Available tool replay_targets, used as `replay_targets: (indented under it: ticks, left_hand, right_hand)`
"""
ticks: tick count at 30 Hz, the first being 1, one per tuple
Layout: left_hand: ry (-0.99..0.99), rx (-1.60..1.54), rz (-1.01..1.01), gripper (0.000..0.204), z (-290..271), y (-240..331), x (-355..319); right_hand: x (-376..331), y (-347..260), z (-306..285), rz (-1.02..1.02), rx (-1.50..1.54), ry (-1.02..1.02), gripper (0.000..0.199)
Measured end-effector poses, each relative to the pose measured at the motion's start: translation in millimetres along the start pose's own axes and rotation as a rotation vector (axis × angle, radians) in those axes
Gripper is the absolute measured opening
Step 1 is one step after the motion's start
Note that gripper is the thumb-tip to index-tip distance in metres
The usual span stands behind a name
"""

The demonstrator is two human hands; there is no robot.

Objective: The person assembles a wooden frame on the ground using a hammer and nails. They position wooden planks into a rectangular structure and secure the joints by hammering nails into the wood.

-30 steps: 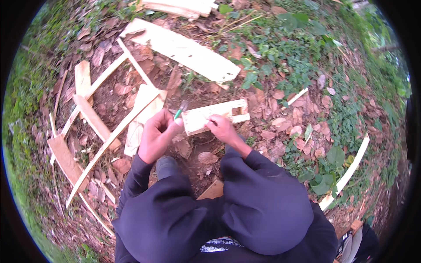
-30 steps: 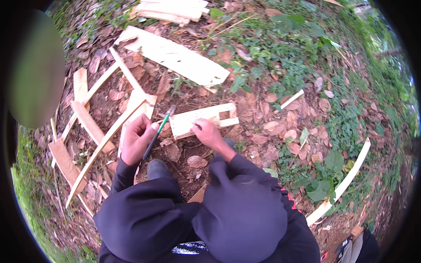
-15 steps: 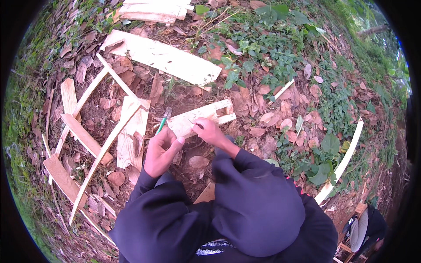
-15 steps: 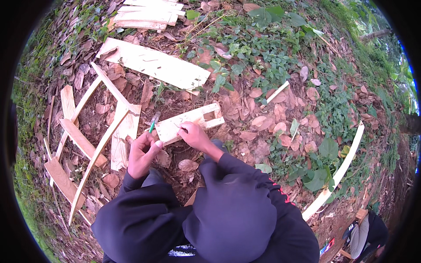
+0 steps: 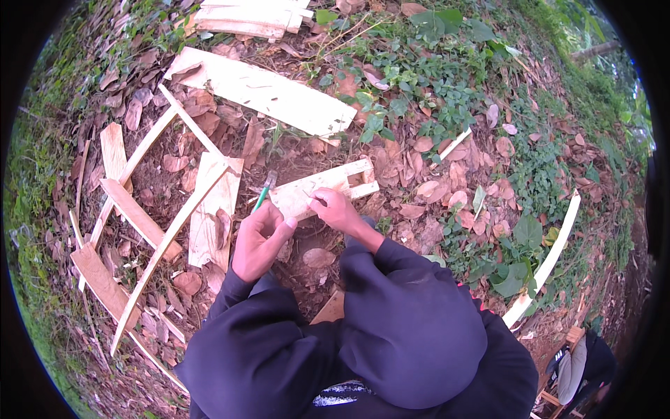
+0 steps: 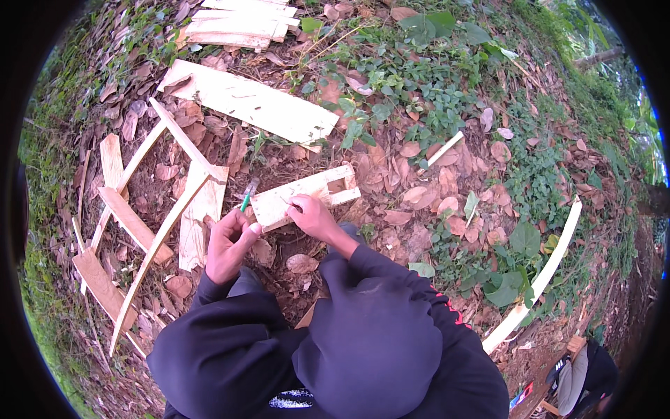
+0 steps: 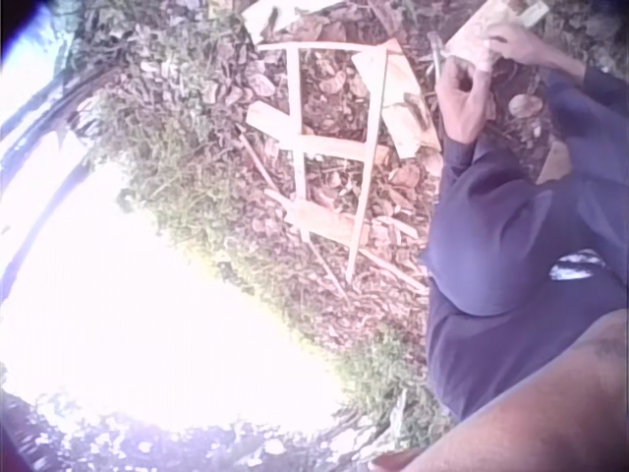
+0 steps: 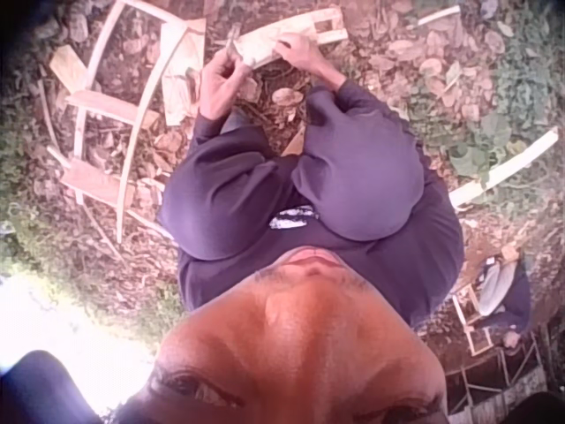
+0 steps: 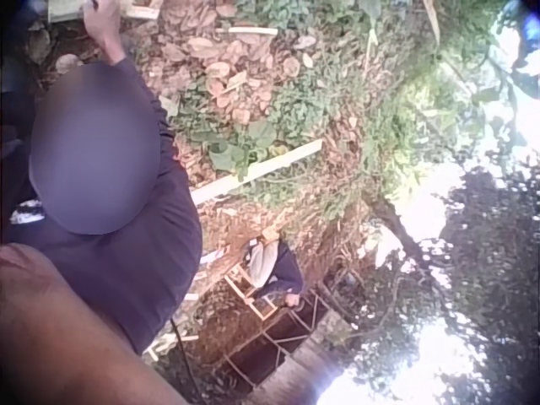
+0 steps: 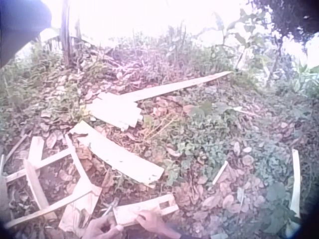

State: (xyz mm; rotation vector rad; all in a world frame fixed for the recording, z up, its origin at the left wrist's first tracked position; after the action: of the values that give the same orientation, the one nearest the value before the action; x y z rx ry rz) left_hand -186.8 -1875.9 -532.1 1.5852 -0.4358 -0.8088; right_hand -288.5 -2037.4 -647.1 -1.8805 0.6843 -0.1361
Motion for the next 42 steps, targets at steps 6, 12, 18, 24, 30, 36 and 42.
replay_targets:
  ticks: [6, 12, 18, 24, 30, 36, 42]
  left_hand:
    - [0.002, 0.006, 0.021, 0.023, -0.9, 0.8, 0.7]
    - [0.033, -0.026, -0.030, 0.028, -2.9, -1.2, -0.7]
    - [0.013, -0.039, -0.029, 0.025, -0.4, -4.2, -0.6]
    - [0.015, 0.017, -0.032, 0.023, -5.8, -22.4, 4.9]
    - [0.047, 0.426, 0.095, 0.028, -13.3, -47.6, 16.3]
    - [0.103, 0.233, 0.108, 0.017, -20.3, -63.5, 14.2]
    - [0.357, 0.119, 0.041, 0.016, -45.8, -69.8, 2.6]
  right_hand:
    - [1.2, 0.3, 1.2, -0.034, -0.006, 0.012, 0.026]
    - [0.3, -1.1, 2.2, -0.027, -0.010, 0.008, 0.026]
    - [-1.5, 3.2, 1.2, -0.019, -0.004, 0.009, 0.026]
    - [-3.1, -5.8, -1.0, -0.036, -0.045, 0.023, 0.026]
    - [-6.4, -39.1, 28.2, -0.046, 0.032, -0.248, 0.022]
    - [-12.3, -41.0, 36.0, -0.091, 0.054, -0.274, 0.021]
    - [-6.6, -21.9, 17.9, -0.032, -0.001, -0.196, 0.015]
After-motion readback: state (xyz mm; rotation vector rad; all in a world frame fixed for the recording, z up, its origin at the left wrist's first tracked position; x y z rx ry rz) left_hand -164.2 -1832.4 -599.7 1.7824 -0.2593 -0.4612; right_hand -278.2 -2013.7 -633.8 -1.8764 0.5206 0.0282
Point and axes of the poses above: each hand's wrist, its own x-axis towards the middle knuckle, its own z-axis out of the palm, y = z × x, the point moved 5 cm from there along x, towards the middle knuckle, and after that the axes turned 10 degrees about y, right-handed, at the moved point
